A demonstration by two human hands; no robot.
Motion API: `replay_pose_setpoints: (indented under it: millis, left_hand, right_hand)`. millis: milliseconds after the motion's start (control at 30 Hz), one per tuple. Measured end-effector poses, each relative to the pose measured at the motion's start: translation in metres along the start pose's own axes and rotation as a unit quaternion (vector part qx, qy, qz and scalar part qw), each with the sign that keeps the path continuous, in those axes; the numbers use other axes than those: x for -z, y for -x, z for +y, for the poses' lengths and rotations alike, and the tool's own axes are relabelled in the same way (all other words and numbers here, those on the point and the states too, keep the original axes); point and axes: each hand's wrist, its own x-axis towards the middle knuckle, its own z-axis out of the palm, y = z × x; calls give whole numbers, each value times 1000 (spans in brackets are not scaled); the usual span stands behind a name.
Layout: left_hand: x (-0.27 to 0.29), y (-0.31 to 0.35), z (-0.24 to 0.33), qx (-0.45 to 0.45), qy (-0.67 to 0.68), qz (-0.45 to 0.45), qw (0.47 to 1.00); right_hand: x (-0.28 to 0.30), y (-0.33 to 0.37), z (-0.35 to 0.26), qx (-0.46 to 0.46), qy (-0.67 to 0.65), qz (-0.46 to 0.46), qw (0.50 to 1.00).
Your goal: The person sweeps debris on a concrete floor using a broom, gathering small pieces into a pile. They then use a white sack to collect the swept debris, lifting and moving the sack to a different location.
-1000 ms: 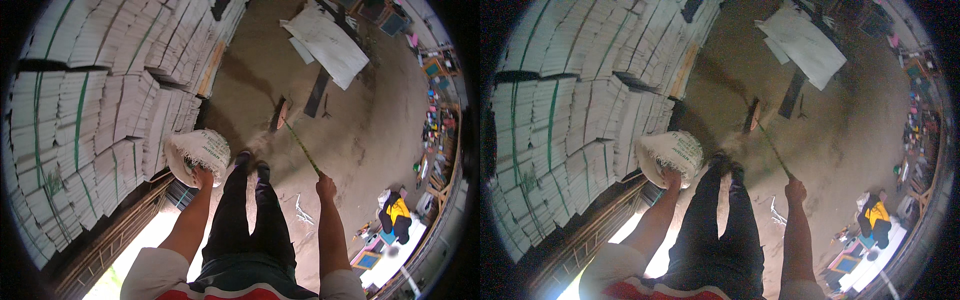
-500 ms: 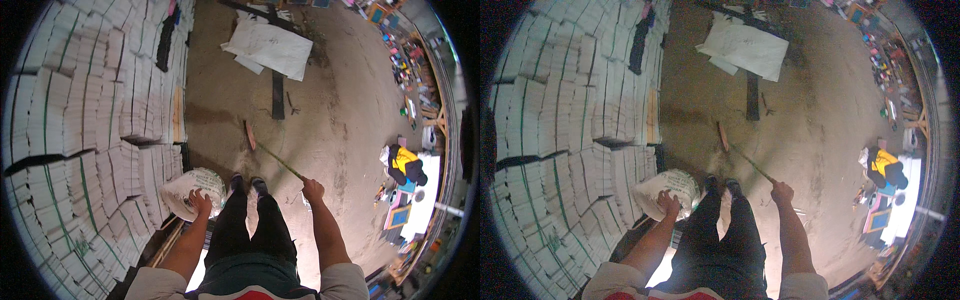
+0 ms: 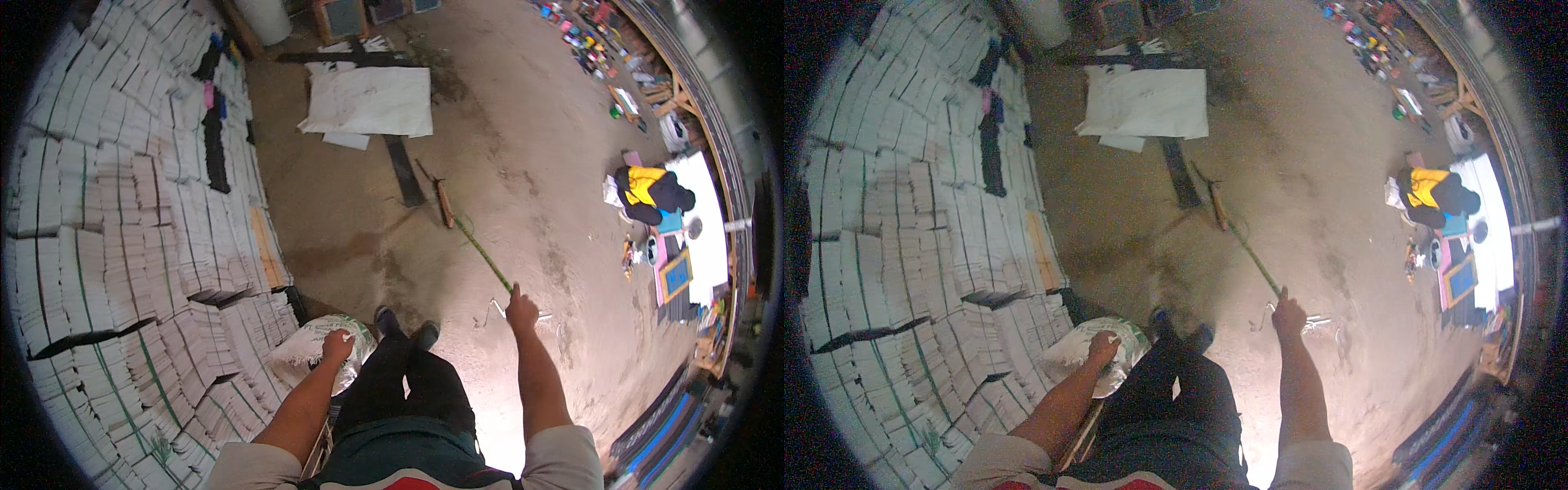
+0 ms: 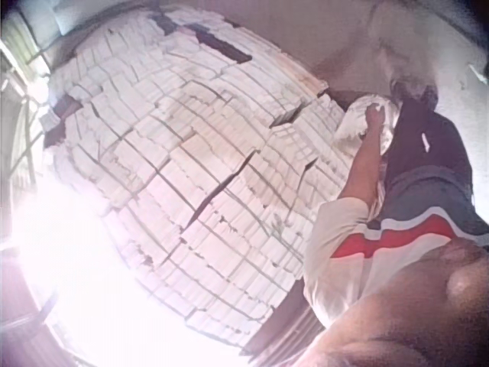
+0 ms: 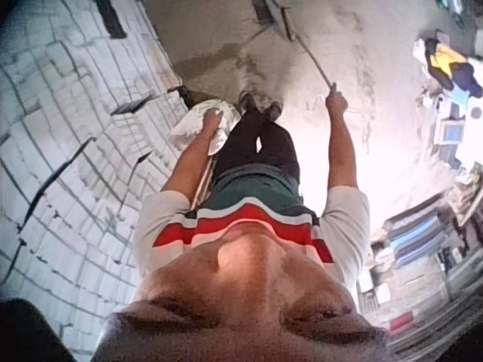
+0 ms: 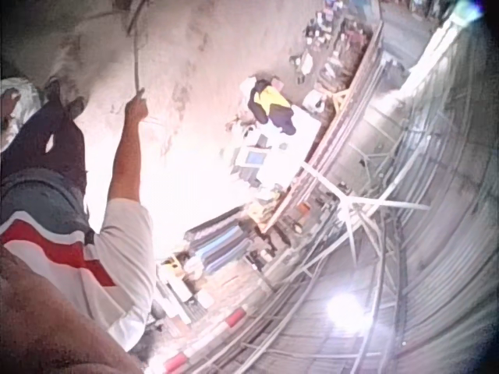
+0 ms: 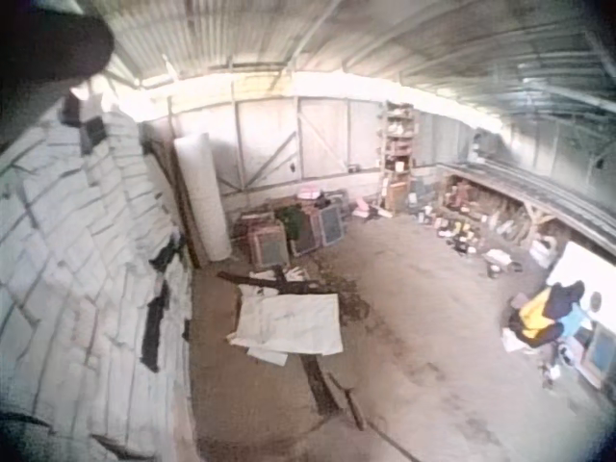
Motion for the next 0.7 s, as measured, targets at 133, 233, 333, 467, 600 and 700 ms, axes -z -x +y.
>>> replay_pose_setpoints:
  millis: [133, 233, 333, 467, 600, 700]
  left_hand:
    - [-19, -5, 27, -25, -59, -61, 996]
    - [-22, -8, 49, -9, -58, -128, 990]
    - [-33, -14, 96, -24, -31, -117, 992]
    - [-40, -15, 162, -71, -53, -113, 990]
    - [-48, -29, 212, -156, -84, -155, 972]
    - [-65, -67, 212, -199, -52, -159, 966]
  right_hand:
    - [-91, 82, 82, -57, -138, -120, 982]
    - [-119, 163, 105, -89, -178, -152, 968]
    - [-154, 245, 122, -148, -217, -138, 955]
    - [-178, 331, 117, -286, -267, -150, 908]
    - [-202, 384, 100, -393, -283, -151, 862]
    - [-218, 398, 80, -433, -291, -121, 845]
